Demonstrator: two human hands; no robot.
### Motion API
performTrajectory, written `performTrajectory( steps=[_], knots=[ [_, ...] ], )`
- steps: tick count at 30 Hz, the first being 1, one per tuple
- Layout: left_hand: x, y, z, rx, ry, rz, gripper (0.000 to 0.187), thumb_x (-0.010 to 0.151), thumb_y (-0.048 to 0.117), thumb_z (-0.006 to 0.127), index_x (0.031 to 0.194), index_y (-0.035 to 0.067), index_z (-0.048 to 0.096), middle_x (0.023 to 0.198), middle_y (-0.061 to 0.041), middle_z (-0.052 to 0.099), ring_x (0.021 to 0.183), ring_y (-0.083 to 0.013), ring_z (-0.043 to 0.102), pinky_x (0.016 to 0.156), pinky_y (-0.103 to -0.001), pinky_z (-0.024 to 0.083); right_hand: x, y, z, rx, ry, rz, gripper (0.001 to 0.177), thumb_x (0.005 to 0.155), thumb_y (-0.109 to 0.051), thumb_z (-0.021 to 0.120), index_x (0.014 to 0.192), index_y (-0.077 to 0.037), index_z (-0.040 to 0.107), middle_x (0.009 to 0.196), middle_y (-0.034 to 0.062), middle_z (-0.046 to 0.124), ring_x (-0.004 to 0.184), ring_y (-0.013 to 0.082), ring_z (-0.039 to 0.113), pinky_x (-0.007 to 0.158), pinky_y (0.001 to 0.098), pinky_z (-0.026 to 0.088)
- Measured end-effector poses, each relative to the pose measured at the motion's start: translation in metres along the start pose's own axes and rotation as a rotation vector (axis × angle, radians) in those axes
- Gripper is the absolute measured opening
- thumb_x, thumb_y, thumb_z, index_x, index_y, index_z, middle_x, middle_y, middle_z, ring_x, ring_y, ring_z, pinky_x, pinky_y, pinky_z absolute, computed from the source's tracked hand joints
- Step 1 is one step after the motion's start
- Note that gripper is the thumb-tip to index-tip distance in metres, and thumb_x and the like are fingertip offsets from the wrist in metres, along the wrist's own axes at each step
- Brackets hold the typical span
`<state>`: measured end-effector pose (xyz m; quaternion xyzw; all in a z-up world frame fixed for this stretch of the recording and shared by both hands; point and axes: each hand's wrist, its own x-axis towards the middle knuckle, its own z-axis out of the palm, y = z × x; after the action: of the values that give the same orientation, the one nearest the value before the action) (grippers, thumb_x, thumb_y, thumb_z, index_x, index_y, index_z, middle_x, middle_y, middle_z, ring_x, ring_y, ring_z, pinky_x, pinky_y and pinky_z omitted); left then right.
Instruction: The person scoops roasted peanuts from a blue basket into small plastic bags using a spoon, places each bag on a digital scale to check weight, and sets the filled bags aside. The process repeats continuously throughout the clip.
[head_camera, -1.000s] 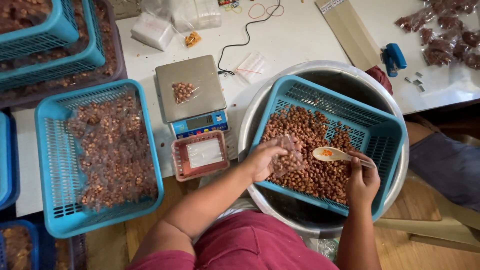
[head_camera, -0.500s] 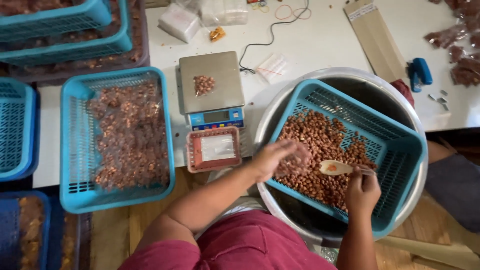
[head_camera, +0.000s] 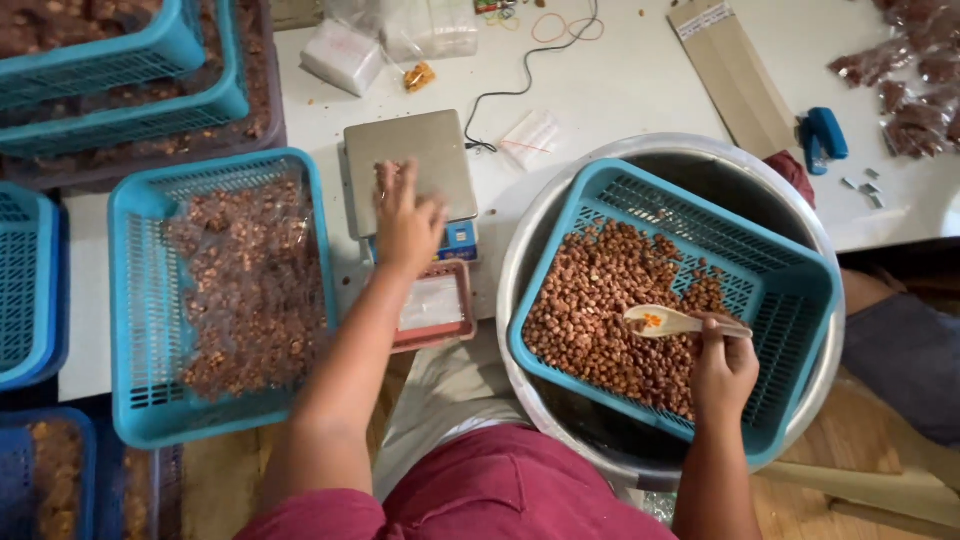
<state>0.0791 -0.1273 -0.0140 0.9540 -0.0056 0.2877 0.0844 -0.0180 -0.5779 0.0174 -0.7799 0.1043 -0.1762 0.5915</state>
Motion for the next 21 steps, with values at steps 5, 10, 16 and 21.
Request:
performTrajectory(
  steps=[5, 10, 16, 21],
  knots=[
    [0.033, -0.020, 0.023, -0.304, 0.005, -0.091, 0.073, 0.087, 0.037, 0.082, 0.144, 0.002, 0.054, 0.138, -0.018, 0.054, 0.132, -0.0428, 0.047, 0.106, -0.059, 0.047, 0.000, -0.037, 0.003, 0.012, 0.010, -0.031, 0.016, 0.111, -0.007, 0.059, 0.112, 0.000, 0.073, 0.069, 0.0101, 0.057, 0.063, 0.0133, 0.047, 0.063, 0.0261, 0.041],
    [0.052, 0.065, -0.033, -1.422, 0.320, -0.372, 0.056, 0.104, -0.010, 0.059, 0.153, 0.011, 0.043, 0.104, -0.011, 0.066, 0.091, -0.0207, 0.076, 0.085, -0.032, 0.069, -0.002, -0.077, 0.006, 0.081, 0.020, -0.021, 0.018, 0.111, -0.011, 0.059, 0.114, -0.001, 0.073, 0.067, 0.0074, 0.056, 0.060, 0.0097, 0.044, 0.060, 0.0222, 0.039],
    [0.018, 0.135, -0.073, -2.562, -0.189, -0.574, 0.011, 0.102, 0.024, 0.061, 0.113, 0.024, 0.063, 0.121, -0.022, 0.068, 0.110, -0.0373, 0.071, 0.093, -0.045, 0.060, 0.000, -0.084, 0.000, 0.054, 0.037, -0.083, 0.016, 0.112, -0.010, 0.060, 0.113, 0.000, 0.073, 0.074, 0.0092, 0.060, 0.068, 0.0117, 0.050, 0.071, 0.0262, 0.046],
    [-0.014, 0.179, -0.110, -1.696, -0.834, 0.007, 0.058, 0.088, -0.006, 0.073, 0.140, 0.016, 0.055, 0.102, -0.010, 0.077, 0.093, -0.0251, 0.076, 0.084, -0.039, 0.064, -0.003, -0.105, -0.004, -0.064, 0.020, -0.136, 0.015, 0.113, -0.008, 0.060, 0.113, -0.003, 0.074, 0.088, 0.0107, 0.066, 0.077, 0.0138, 0.052, 0.083, 0.0299, 0.046]
  ],
)
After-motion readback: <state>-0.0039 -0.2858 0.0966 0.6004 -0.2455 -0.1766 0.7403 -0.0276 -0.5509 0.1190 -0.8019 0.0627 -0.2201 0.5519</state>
